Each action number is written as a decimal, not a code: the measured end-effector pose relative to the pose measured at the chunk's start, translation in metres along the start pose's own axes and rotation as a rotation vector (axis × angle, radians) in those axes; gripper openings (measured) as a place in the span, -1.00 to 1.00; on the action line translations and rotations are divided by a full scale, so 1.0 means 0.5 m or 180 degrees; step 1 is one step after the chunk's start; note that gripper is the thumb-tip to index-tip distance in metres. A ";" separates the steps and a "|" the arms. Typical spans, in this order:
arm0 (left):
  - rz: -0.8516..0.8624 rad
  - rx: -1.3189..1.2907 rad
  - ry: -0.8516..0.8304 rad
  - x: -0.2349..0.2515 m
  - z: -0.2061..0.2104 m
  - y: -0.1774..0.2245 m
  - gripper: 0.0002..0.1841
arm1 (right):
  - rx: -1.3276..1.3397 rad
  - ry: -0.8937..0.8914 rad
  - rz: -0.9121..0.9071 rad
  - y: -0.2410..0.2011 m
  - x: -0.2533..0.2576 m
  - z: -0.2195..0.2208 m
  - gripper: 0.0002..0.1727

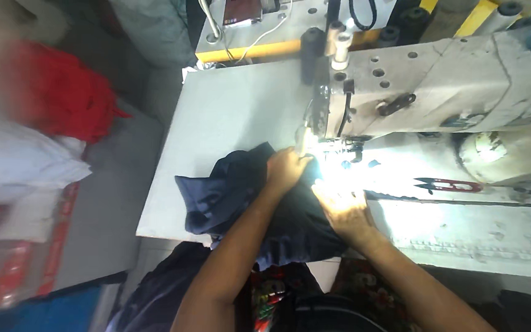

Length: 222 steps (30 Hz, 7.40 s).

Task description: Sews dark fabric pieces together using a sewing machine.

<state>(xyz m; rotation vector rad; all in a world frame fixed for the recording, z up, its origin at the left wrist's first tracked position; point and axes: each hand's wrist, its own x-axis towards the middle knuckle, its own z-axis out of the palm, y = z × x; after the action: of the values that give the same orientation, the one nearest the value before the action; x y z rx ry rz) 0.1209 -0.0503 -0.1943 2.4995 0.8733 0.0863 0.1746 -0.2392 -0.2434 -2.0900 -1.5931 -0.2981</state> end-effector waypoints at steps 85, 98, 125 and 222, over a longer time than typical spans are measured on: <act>0.0977 0.0342 0.0098 -0.005 0.047 -0.009 -0.54 | -0.0471 -0.0106 0.0543 -0.011 0.032 -0.001 -0.61; 0.0848 0.0436 0.0217 -0.013 0.047 -0.002 -0.56 | -0.0106 -0.0235 0.0734 0.000 0.031 0.002 -0.56; 0.0827 0.0555 0.0061 -0.016 0.042 0.000 -0.53 | -0.0280 -0.0179 0.0697 -0.006 0.028 0.001 -0.56; 0.1587 0.0044 0.1029 -0.058 0.062 0.002 -0.80 | -0.0190 -0.0225 0.0821 -0.003 0.032 -0.009 -0.58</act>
<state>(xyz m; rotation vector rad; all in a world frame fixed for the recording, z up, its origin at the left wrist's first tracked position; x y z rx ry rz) 0.1049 -0.0817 -0.2182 2.7023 0.3415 0.6646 0.1784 -0.2274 -0.2320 -2.3443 -1.3464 -0.1859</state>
